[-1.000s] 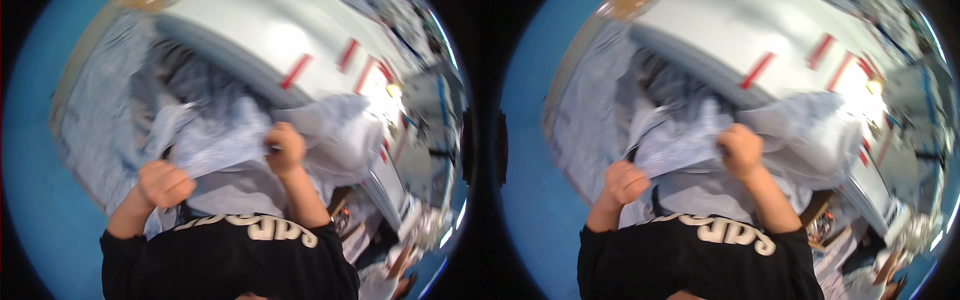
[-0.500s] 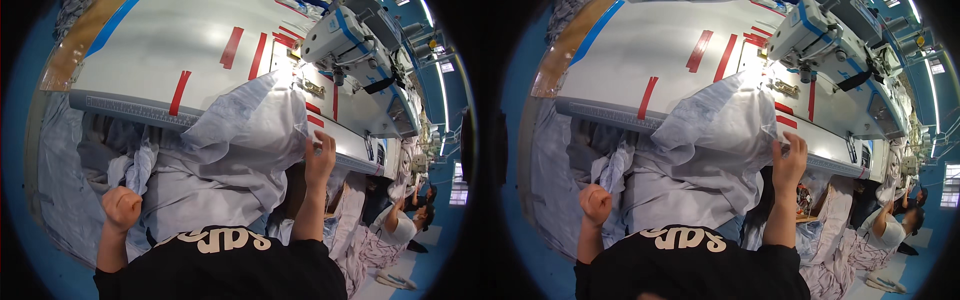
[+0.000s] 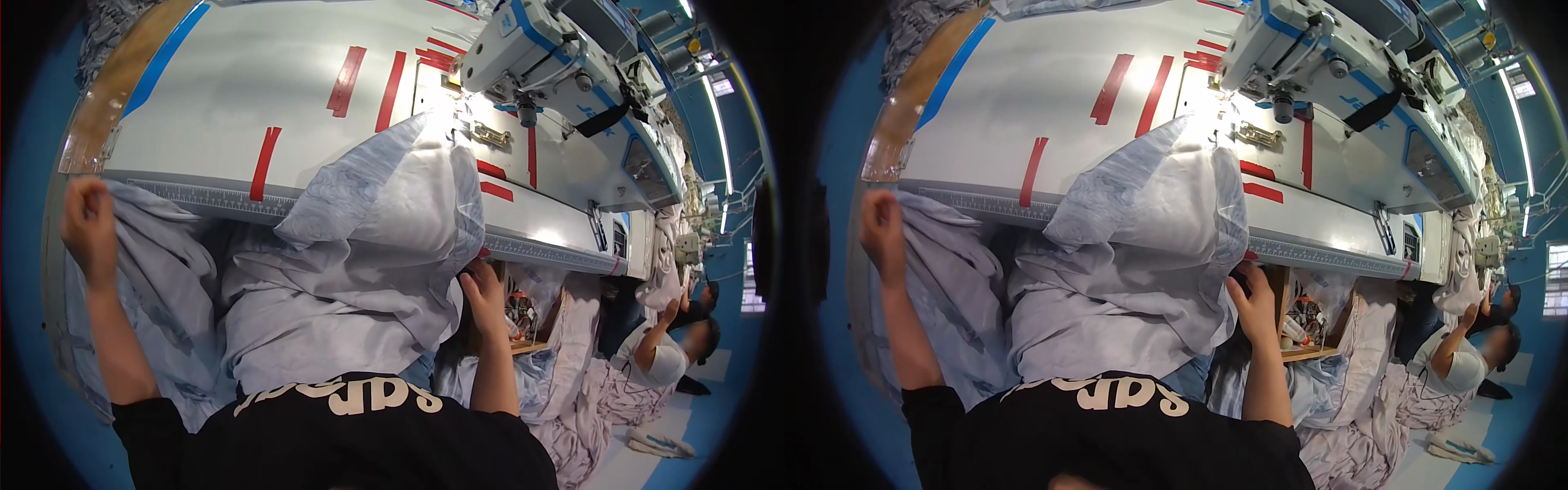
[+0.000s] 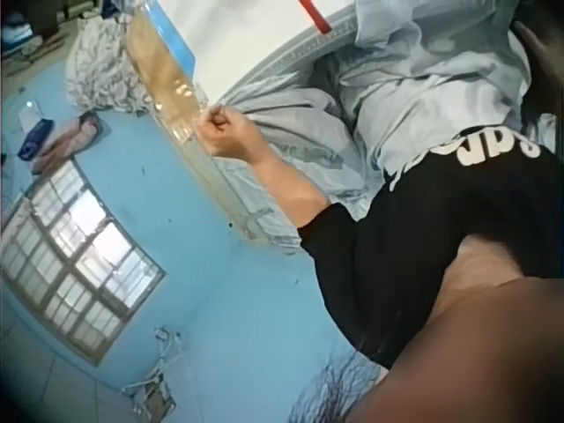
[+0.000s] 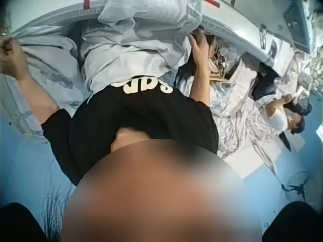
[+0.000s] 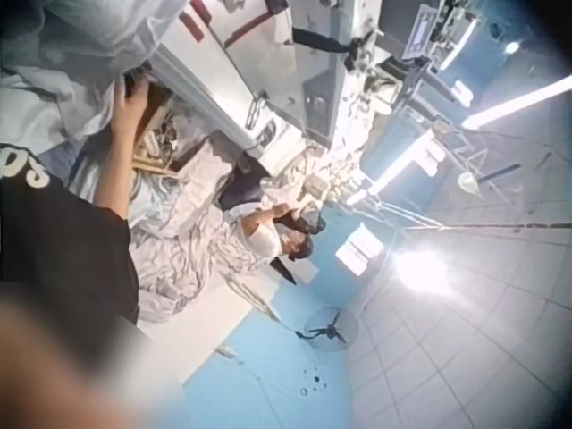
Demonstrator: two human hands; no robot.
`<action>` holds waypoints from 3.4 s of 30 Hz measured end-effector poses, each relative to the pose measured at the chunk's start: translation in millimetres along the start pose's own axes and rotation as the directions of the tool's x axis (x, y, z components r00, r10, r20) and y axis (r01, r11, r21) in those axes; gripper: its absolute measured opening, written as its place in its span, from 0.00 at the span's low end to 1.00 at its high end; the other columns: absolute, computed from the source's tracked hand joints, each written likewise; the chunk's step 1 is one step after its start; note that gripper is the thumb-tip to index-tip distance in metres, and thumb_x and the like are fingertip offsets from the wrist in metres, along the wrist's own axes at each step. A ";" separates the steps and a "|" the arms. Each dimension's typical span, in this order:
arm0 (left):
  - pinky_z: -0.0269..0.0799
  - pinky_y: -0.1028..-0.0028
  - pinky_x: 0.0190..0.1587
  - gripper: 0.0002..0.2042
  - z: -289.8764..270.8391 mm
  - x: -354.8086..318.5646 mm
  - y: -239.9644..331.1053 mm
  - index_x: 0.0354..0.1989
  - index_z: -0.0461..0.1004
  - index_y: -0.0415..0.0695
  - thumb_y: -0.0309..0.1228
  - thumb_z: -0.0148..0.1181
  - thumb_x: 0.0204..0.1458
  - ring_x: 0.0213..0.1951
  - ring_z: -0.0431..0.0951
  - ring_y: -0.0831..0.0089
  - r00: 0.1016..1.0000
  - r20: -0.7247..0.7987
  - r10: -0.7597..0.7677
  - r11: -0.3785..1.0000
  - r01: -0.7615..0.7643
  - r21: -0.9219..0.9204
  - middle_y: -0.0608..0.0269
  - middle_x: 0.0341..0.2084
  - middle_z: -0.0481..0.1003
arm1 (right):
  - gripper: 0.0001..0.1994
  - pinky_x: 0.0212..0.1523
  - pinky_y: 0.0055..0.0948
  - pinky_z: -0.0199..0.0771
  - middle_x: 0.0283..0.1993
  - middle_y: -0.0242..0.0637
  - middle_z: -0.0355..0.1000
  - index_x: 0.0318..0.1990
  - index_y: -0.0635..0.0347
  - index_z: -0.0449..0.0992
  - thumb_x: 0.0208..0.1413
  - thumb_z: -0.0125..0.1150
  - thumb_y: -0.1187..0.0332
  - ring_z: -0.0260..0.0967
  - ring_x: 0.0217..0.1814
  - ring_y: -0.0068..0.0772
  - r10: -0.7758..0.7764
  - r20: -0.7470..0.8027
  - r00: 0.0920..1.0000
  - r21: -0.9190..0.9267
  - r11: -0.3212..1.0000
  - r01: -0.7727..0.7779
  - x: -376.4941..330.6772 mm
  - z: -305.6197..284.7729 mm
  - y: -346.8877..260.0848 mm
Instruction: Sewing pillow covers using an industrial sewing machine.
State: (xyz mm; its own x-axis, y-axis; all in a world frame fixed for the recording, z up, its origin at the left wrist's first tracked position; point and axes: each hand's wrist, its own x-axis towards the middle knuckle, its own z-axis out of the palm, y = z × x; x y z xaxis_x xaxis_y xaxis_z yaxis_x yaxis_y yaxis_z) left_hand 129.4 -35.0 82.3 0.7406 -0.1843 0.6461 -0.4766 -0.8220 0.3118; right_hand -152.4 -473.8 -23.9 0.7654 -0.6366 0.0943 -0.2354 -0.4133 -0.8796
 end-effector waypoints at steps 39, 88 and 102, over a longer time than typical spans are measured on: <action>0.69 0.72 0.36 0.02 75.9 -76.3 100.3 0.28 0.71 0.37 0.21 0.53 0.46 0.30 0.73 0.62 0.851 0.520 0.075 0.877 0.192 -0.441 0.56 0.26 0.72 | 0.04 0.36 0.21 0.67 0.32 0.38 0.69 0.32 0.66 0.71 0.50 0.51 0.81 0.68 0.34 0.26 -0.387 0.024 0.922 -0.257 0.889 0.380 87.3 -22.1 -60.5; 0.38 0.59 0.64 0.36 169.9 17.6 238.9 0.61 0.51 0.43 0.51 0.52 0.47 0.65 0.46 0.62 0.272 0.609 0.745 0.652 -0.491 -0.578 0.56 0.62 0.50 | 0.24 0.49 0.28 0.64 0.47 0.39 0.69 0.49 0.65 0.68 0.42 0.67 0.71 0.65 0.48 0.30 0.399 0.594 0.699 0.023 0.860 -0.510 14.6 18.8 -2.4; 0.39 0.57 0.64 0.34 148.8 -9.8 176.0 0.60 0.55 0.44 0.46 0.55 0.46 0.65 0.45 0.58 0.626 0.571 0.531 0.846 -0.434 -0.310 0.54 0.62 0.49 | 0.12 0.38 0.24 0.69 0.32 0.37 0.75 0.36 0.68 0.74 0.48 0.61 0.67 0.70 0.35 0.23 0.269 0.862 0.430 -0.047 0.886 -0.460 -42.8 -32.0 -78.7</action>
State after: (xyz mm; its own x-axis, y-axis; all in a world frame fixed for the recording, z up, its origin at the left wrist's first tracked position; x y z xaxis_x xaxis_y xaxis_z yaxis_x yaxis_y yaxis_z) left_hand 108.8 -258.1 27.2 0.4811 -0.8595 0.1727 -0.8716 -0.4479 0.1991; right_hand -185.8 -434.9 56.2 0.7818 0.1759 -0.5982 -0.5894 -0.1041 -0.8011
